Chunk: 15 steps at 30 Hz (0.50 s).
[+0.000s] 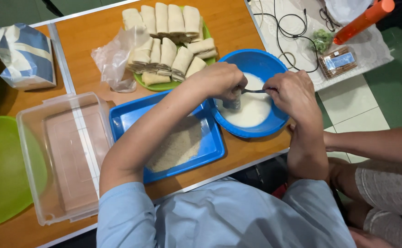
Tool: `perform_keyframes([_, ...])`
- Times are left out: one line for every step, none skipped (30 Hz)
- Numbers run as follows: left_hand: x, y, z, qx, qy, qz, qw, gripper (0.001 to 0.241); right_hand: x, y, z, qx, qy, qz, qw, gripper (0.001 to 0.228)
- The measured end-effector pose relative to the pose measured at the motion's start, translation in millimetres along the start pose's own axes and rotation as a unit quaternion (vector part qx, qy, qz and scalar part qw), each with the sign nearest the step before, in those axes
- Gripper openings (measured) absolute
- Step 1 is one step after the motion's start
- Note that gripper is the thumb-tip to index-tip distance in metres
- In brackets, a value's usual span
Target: The recorder is dipping pastries into a batter and then coating them with breadcrumbs.
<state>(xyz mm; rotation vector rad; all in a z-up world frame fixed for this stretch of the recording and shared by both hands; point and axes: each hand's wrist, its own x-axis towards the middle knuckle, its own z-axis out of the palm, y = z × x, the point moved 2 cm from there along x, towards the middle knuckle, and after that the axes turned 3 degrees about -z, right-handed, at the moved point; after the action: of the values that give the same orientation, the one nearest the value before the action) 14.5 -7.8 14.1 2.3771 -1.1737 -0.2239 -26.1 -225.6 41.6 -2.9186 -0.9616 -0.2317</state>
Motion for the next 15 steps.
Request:
perform_keyframes([0.5, -0.6, 0.6, -0.001, 0.000, -0.001, 1.000, 0.020, 1.5, 1.2, 1.6, 0.001, -0.001, -0.001, 1.000, 0.010])
perform_keyframes([1.1, -1.3, 1.5, 0.008, -0.001, -0.007, 1.000, 0.019, 2.8, 2.6, 3.7, -0.001, -0.011, 0.000, 1.000, 0.010])
perform_keyframes([1.6, -1.6, 3.6, 0.018, -0.002, -0.011, 1.000, 0.018, 2.8, 3.8, 6.5, -0.004, -0.020, 0.002, 1.000, 0.010])
perform_keyframes([1.8, -1.6, 5.2, 0.018, -0.002, -0.012, 1.000, 0.018, 1.9, 4.2, 8.2, -0.003, -0.020, 0.002, 1.000, 0.010])
perform_keyframes([2.7, -1.3, 5.9, 0.018, -0.005, -0.013, 1.000, 0.017, 1.4, 5.4, 9.1, -0.002, -0.028, 0.008, 1.000, 0.010])
perform_keyframes([3.6, -0.8, 6.6, 0.018, -0.008, -0.015, 1.000, 0.017, 0.8, 6.6, 9.8, 0.000, -0.035, 0.015, 0.999, 0.010])
perform_keyframes([3.9, -0.4, 6.7, 0.018, -0.008, -0.015, 1.000, 0.017, 0.4, 6.2, 9.3, 0.000, -0.035, 0.015, 0.999, 0.010])
perform_keyframes([3.9, 0.4, 6.7, 0.015, -0.003, -0.004, 1.000, 0.017, -0.1, 6.0, 9.3, 0.004, -0.046, 0.026, 0.999, 0.010])
perform_keyframes([4.1, 1.3, 6.4, 0.012, 0.003, 0.007, 1.000, 0.017, -0.5, 6.0, 9.0, 0.009, -0.056, 0.037, 0.998, 0.010])
perform_keyframes([5.0, 0.5, 7.2, 0.012, 0.003, 0.007, 1.000, 0.017, -1.0, 5.2, 9.3, 0.009, -0.056, 0.036, 0.998, 0.010])
perform_keyframes([6.2, -0.3, 7.6, 0.012, 0.004, 0.012, 1.000, 0.017, -1.1, 4.4, 9.5, 0.012, -0.063, 0.035, 0.997, 0.010])
perform_keyframes([7.3, -1.2, 8.0, 0.013, 0.005, 0.017, 1.000, 0.017, -1.1, 3.8, 9.8, 0.015, -0.070, 0.033, 0.997, 0.010])
perform_keyframes([7.4, -1.4, 8.2, 0.012, 0.004, 0.017, 1.000, 0.017, -1.4, 3.6, 12.6, 0.015, -0.070, 0.034, 0.997, 0.010])
perform_keyframes([7.6, -1.7, 8.7, 0.012, 0.001, 0.013, 1.000, 0.015, -1.9, 3.4, 15.6, 0.012, -0.076, 0.031, 0.997, 0.011])
perform_keyframes([7.8, -1.9, 8.9, 0.012, -0.001, 0.008, 1.000, 0.013, -2.2, 3.2, 18.6, 0.009, -0.081, 0.028, 0.996, 0.012])
